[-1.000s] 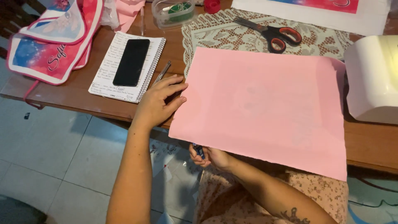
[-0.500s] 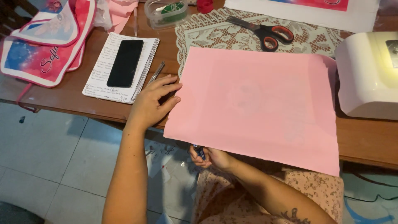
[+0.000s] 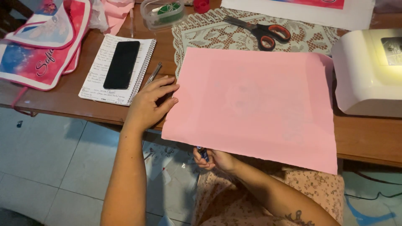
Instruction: Trimming the edges of a pink fabric sheet using scissors
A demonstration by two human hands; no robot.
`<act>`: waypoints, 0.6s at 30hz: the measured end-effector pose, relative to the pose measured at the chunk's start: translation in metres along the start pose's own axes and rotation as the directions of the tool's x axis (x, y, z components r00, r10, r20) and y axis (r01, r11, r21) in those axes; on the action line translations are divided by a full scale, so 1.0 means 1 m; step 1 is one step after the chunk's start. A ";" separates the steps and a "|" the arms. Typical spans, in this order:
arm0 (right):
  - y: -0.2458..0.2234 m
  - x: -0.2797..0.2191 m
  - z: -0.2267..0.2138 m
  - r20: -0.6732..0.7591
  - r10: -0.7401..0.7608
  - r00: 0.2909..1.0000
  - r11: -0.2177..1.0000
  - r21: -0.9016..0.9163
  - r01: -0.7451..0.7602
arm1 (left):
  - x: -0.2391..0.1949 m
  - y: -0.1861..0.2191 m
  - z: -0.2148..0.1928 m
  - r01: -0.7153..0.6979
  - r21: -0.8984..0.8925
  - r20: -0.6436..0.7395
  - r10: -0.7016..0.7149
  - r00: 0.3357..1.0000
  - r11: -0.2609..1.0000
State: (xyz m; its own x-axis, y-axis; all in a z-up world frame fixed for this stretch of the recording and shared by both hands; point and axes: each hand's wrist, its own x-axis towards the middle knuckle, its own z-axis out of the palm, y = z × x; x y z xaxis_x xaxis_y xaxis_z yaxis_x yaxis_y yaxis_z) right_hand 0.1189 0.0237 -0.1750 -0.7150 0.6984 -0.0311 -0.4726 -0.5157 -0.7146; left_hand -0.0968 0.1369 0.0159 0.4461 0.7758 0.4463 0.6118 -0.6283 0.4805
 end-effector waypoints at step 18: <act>-0.005 -0.016 -0.004 -0.033 0.012 0.999 1.000 -0.008 -0.013 | 0.000 -0.004 0.002 -0.007 0.025 0.001 0.006 1.000 1.000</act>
State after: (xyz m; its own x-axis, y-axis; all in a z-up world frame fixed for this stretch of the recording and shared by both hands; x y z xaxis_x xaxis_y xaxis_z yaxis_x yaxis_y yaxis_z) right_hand 0.1352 0.0172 -0.1738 -0.7034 0.7080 -0.0631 -0.4595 -0.5206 -0.7196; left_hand -0.0976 0.1395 0.0130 0.4507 0.7717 0.4487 0.6253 -0.6316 0.4583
